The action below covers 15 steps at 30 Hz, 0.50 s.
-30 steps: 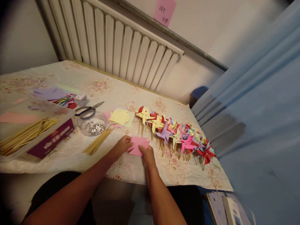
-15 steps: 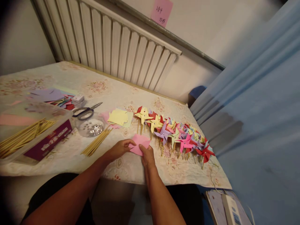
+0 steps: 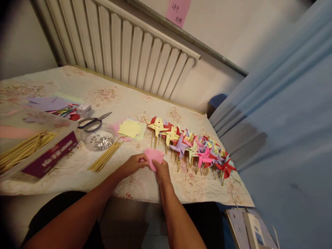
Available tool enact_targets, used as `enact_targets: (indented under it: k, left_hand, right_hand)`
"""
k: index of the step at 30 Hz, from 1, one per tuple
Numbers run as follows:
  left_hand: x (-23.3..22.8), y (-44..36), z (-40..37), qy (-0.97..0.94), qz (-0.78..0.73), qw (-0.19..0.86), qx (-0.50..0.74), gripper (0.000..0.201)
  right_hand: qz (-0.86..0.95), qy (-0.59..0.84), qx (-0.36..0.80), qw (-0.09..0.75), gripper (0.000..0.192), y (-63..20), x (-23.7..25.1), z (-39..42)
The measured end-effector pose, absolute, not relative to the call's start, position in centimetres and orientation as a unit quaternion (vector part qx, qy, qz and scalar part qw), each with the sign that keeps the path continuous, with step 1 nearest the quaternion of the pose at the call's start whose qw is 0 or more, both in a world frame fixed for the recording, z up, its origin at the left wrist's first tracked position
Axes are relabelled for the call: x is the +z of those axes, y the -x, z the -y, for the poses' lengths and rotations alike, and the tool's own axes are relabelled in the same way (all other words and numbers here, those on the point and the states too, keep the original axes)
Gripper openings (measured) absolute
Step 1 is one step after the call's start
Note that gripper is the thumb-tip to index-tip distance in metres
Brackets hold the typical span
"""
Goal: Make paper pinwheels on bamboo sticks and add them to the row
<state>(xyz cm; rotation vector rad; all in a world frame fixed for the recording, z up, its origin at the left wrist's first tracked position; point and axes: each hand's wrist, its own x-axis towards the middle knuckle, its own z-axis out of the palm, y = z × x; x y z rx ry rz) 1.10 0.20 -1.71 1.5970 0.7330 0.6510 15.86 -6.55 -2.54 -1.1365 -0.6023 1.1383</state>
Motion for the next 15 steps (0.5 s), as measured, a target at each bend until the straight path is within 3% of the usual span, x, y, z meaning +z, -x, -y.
enact_targets:
  k: [15]
  left_hand:
    - [-1.84, -1.42, -0.08, -0.674, -0.332, 0.593, 0.289, 0.018]
  right_hand:
    - [0.273, 0.506, 0.503, 0.646, 0.025, -15.75, -2.2, 6.73]
